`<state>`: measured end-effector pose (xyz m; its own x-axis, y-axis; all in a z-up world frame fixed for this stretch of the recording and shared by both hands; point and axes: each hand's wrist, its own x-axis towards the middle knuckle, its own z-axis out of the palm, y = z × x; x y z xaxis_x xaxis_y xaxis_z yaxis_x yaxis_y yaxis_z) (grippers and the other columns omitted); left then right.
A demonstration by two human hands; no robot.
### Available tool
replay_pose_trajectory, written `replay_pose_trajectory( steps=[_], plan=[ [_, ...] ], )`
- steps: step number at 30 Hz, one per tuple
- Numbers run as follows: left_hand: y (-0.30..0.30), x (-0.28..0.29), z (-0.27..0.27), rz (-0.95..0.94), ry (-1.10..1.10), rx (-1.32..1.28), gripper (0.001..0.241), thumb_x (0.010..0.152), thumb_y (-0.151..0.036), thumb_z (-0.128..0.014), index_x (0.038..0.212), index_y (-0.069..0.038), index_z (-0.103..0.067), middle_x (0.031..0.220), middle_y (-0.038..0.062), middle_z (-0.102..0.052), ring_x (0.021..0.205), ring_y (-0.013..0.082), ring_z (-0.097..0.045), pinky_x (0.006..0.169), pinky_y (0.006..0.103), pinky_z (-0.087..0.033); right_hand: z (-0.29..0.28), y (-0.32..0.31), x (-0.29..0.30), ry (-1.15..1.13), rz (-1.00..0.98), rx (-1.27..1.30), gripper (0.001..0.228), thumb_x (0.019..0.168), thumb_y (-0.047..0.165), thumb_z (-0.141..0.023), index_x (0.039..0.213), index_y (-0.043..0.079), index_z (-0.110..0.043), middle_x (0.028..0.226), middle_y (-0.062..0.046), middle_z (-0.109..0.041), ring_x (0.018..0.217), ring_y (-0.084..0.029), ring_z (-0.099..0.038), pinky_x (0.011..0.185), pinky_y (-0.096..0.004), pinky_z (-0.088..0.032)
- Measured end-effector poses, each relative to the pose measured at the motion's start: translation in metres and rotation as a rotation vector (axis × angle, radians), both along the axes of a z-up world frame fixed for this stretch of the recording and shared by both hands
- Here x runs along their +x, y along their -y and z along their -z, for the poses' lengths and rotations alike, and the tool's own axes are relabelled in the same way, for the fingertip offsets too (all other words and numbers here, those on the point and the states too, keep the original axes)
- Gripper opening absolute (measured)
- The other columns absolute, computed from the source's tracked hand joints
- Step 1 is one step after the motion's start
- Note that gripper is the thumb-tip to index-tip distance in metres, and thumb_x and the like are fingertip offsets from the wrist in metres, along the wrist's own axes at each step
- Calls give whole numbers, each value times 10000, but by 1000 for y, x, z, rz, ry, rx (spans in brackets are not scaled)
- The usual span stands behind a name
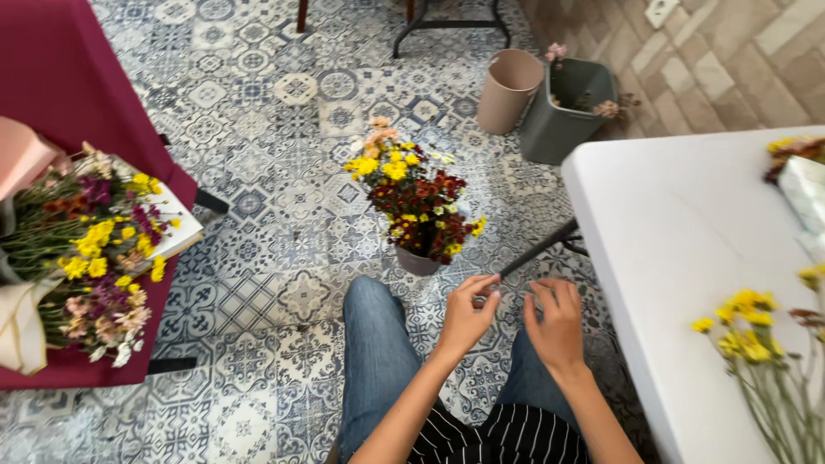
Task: The person trims flower stems using shears and arranges multiple types of flowers into a bouquet, adding them one by one to a central bunch.
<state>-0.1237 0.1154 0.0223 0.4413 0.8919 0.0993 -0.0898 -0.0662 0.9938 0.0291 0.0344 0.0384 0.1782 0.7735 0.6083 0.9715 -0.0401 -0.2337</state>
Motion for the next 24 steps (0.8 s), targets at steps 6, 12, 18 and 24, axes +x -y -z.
replay_pose_trajectory(
  steps=[6,12,18,24],
  plan=[
    [-47,-54,49,-183,-61,-132,320,926,-68,-671,1229,12,-735,1133,213,-704,909,317,-751,706,340,-643,60,-66,-36,-58,-151,-104,173,838,63,-744,1006,23,-728,999,-128,-635,1000,-330,-644,890,-430,-516],
    [-91,-31,153,-279,-192,-181,358,847,-86,-721,1199,-33,-756,1030,124,-720,829,241,-765,645,266,-632,143,-115,-56,-300,-149,-229,160,826,66,-737,985,79,-747,973,-97,-658,967,-308,-665,854,-383,-547],
    [-137,-5,259,-370,-333,-256,501,818,-56,-709,1298,60,-627,1054,242,-723,878,393,-763,756,437,-639,247,-167,-65,-609,-163,-432,233,825,67,-695,1057,49,-704,954,-200,-683,858,-433,-694,688,-475,-607],
    [-162,0,349,-497,-488,-486,477,801,-148,-717,1263,-44,-650,1101,195,-764,975,344,-764,841,406,-623,315,-199,-61,-755,-58,-539,263,894,67,-659,1146,0,-691,988,-222,-702,829,-413,-730,622,-409,-629]
  ],
)
